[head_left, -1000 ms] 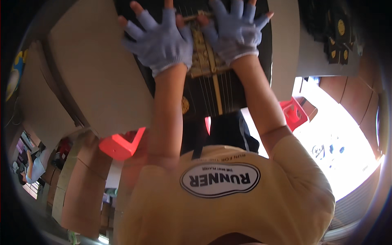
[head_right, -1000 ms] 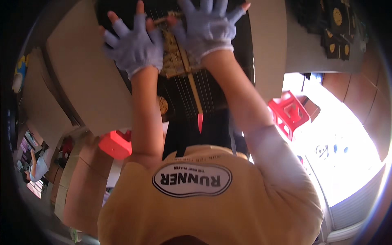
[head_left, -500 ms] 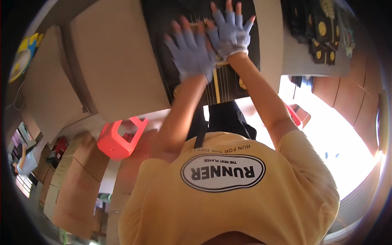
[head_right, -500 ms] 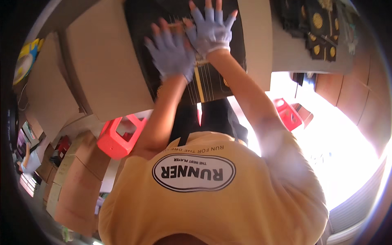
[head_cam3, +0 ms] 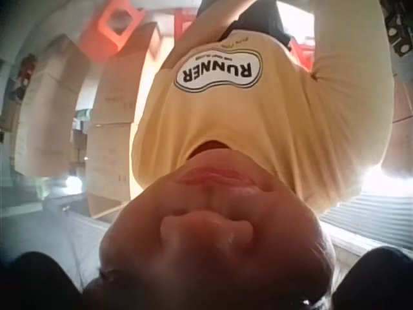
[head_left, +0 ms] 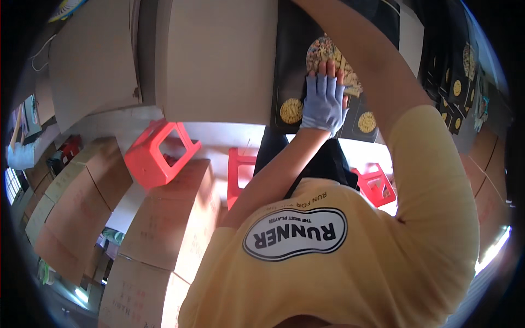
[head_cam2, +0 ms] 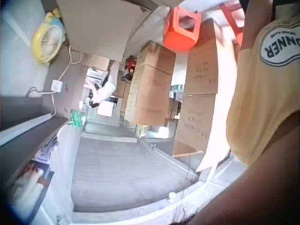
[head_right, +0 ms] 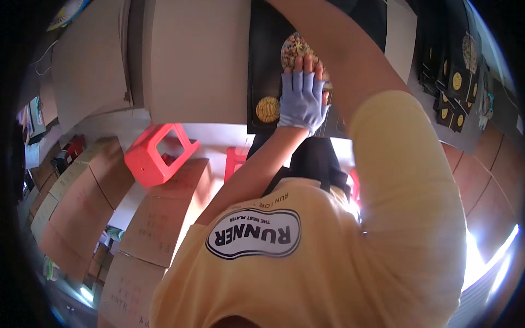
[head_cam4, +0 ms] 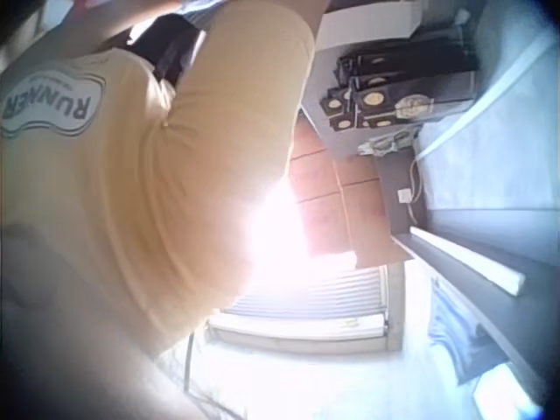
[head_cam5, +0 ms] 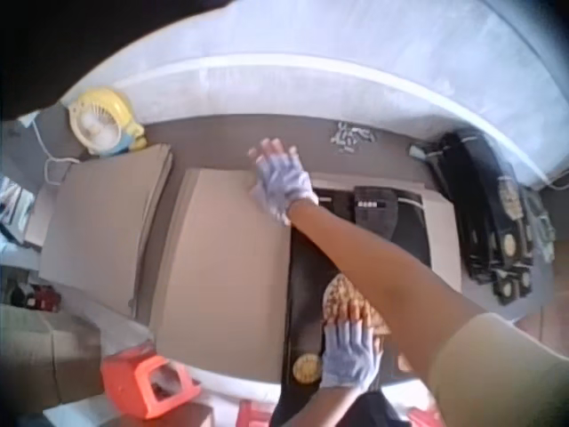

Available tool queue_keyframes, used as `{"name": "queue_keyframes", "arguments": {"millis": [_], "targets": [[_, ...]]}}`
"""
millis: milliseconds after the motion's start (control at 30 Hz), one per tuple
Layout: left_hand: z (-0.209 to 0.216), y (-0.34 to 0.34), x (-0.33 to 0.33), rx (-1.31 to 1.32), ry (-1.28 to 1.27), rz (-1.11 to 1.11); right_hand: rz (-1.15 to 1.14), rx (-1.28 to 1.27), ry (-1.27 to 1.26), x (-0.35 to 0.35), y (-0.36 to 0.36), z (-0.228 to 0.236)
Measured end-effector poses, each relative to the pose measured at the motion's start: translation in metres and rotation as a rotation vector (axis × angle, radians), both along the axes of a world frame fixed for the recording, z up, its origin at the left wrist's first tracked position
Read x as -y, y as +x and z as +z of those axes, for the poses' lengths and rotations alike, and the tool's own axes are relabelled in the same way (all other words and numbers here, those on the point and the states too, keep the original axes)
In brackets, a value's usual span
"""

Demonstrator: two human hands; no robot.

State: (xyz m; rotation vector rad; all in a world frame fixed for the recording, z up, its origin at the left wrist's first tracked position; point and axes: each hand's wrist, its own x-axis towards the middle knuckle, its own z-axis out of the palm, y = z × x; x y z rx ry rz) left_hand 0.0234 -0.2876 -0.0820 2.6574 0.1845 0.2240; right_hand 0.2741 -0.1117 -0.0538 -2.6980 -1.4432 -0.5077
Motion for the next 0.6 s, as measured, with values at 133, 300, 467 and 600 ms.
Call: {"name": "queue_keyframes", "arguments": {"millis": [133, 300, 467, 600], "targets": [[-0.019, 0.006, 0.000, 0.001, -0.076, 0.064, 0.527, -0.517, -0.096, 0.062, -0.176, -0.025], [-0.010, -0.001, 0.012, 0.047, 0.097, 0.002, 0.980, -0.967, 0.146, 0.120, -0.276, -0.035], [-0.014, 0.000, 0.001, 0.082, -0.029, 0.008, 0.410, -0.646, 0.102, 0.188, -0.192, 0.021], [-0.002, -0.009, -0.005, 0.008, -0.009, -0.011, -0.287, -0.086, -0.259, 0.273, -0.054, 0.005]]}}
